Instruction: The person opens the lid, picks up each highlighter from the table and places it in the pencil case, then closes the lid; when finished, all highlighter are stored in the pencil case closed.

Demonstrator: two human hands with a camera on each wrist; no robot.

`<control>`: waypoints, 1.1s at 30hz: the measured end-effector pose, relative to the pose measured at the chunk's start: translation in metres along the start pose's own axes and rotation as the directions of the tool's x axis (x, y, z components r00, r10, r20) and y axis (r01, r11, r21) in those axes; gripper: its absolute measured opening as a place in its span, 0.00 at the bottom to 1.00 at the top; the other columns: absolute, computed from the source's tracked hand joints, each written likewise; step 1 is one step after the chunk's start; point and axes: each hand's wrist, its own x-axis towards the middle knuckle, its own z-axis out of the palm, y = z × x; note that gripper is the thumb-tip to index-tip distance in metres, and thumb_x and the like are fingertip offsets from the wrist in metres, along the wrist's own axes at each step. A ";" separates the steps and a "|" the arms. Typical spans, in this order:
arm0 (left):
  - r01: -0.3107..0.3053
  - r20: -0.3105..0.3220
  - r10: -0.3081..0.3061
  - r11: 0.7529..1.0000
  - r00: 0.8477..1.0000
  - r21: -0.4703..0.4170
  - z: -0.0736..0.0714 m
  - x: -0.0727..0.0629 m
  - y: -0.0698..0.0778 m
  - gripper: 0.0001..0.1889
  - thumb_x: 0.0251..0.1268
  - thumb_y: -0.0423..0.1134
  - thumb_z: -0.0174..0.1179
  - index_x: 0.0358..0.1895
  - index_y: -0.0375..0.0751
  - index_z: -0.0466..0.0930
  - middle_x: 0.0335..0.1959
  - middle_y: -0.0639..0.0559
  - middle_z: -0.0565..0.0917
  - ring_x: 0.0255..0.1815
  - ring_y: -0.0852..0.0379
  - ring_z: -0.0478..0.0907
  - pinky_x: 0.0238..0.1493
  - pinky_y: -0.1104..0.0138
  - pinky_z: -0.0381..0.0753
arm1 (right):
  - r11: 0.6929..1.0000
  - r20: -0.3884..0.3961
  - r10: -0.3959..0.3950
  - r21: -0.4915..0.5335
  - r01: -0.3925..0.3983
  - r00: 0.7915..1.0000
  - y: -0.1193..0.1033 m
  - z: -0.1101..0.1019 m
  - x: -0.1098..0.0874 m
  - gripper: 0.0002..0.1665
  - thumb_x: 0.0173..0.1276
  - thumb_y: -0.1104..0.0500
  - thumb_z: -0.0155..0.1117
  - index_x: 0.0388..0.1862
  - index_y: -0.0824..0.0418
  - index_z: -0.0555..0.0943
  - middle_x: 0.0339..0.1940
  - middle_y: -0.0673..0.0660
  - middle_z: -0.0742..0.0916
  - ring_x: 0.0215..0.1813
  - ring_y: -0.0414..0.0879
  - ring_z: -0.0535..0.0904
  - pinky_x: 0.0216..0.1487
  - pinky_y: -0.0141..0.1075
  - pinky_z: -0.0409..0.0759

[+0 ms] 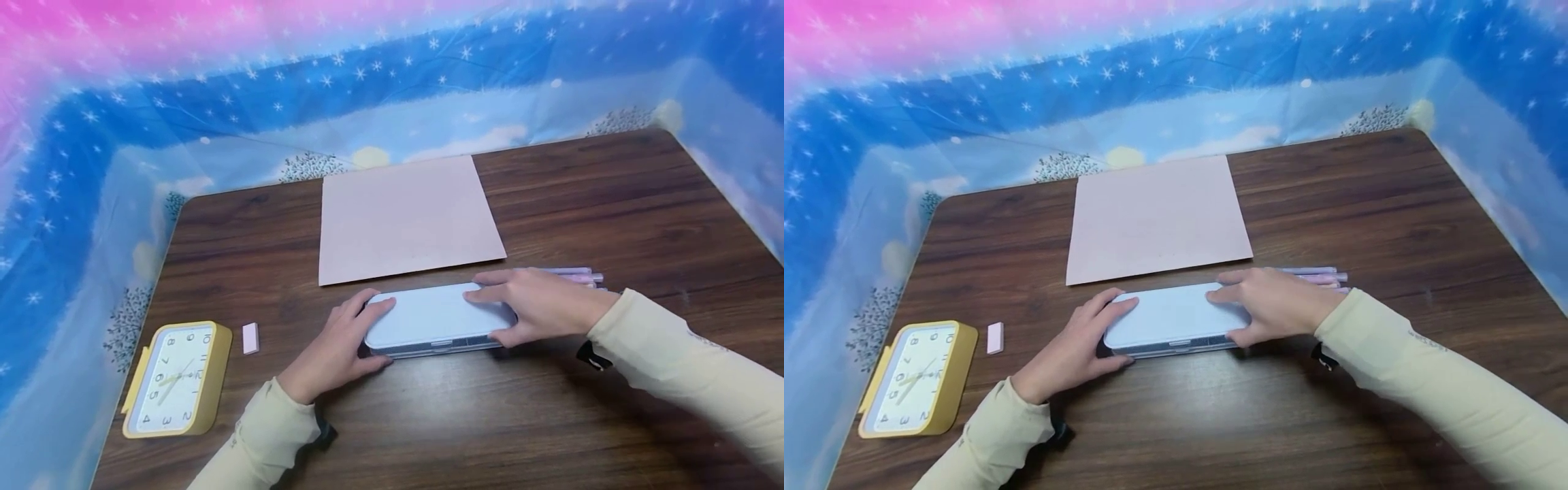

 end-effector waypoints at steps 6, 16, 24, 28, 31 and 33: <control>0.098 0.007 -0.098 0.991 0.995 -0.091 -0.001 0.000 0.000 0.50 0.50 0.47 0.77 0.76 0.48 0.57 0.72 0.45 0.65 0.69 0.50 0.66 0.66 0.49 0.65 | 0.990 -0.068 -0.058 0.122 0.066 0.996 0.013 -0.007 -0.004 0.25 0.65 0.47 0.68 0.60 0.52 0.82 0.59 0.50 0.84 0.56 0.43 0.82 0.51 0.42 0.80; 0.221 -0.033 -0.229 0.962 0.973 -0.160 0.004 -0.001 0.004 0.65 0.41 0.52 0.80 0.78 0.43 0.42 0.66 0.43 0.72 0.65 0.48 0.68 0.67 0.53 0.56 | 0.880 -0.103 0.196 0.458 -0.129 0.975 0.031 -0.022 0.004 0.08 0.74 0.51 0.59 0.49 0.47 0.81 0.39 0.46 0.86 0.33 0.40 0.81 0.39 0.35 0.80; 0.231 -0.038 -0.241 0.957 0.970 -0.177 0.007 -0.002 0.006 0.72 0.38 0.53 0.81 0.80 0.49 0.31 0.64 0.49 0.75 0.61 0.51 0.69 0.65 0.53 0.58 | 0.708 -0.145 0.406 0.674 -0.211 0.902 0.038 -0.023 0.021 0.08 0.75 0.55 0.57 0.47 0.57 0.78 0.43 0.58 0.82 0.41 0.49 0.83 0.40 0.41 0.85; 0.219 -0.037 -0.228 0.961 0.973 -0.170 0.007 -0.002 0.007 0.73 0.38 0.53 0.81 0.80 0.47 0.30 0.62 0.50 0.73 0.57 0.52 0.67 0.62 0.55 0.59 | 0.679 -0.135 0.433 0.699 -0.224 0.891 0.042 -0.022 0.025 0.09 0.76 0.57 0.56 0.48 0.59 0.79 0.44 0.60 0.82 0.42 0.50 0.83 0.39 0.41 0.85; 0.215 -0.034 -0.223 0.963 0.974 -0.163 0.006 -0.003 0.007 0.73 0.39 0.53 0.81 0.80 0.45 0.29 0.62 0.49 0.72 0.56 0.53 0.67 0.62 0.55 0.59 | 0.680 -0.131 0.438 0.695 -0.233 0.889 0.041 -0.023 0.027 0.09 0.76 0.57 0.56 0.48 0.59 0.79 0.44 0.60 0.82 0.43 0.50 0.83 0.38 0.40 0.85; 0.216 -0.030 -0.223 0.963 0.974 -0.160 0.007 -0.003 0.007 0.73 0.39 0.53 0.81 0.80 0.44 0.29 0.62 0.49 0.72 0.56 0.52 0.66 0.61 0.55 0.60 | 0.686 -0.129 0.434 0.689 -0.234 0.892 0.042 -0.023 0.027 0.09 0.76 0.57 0.56 0.49 0.58 0.79 0.45 0.59 0.82 0.43 0.50 0.83 0.39 0.40 0.85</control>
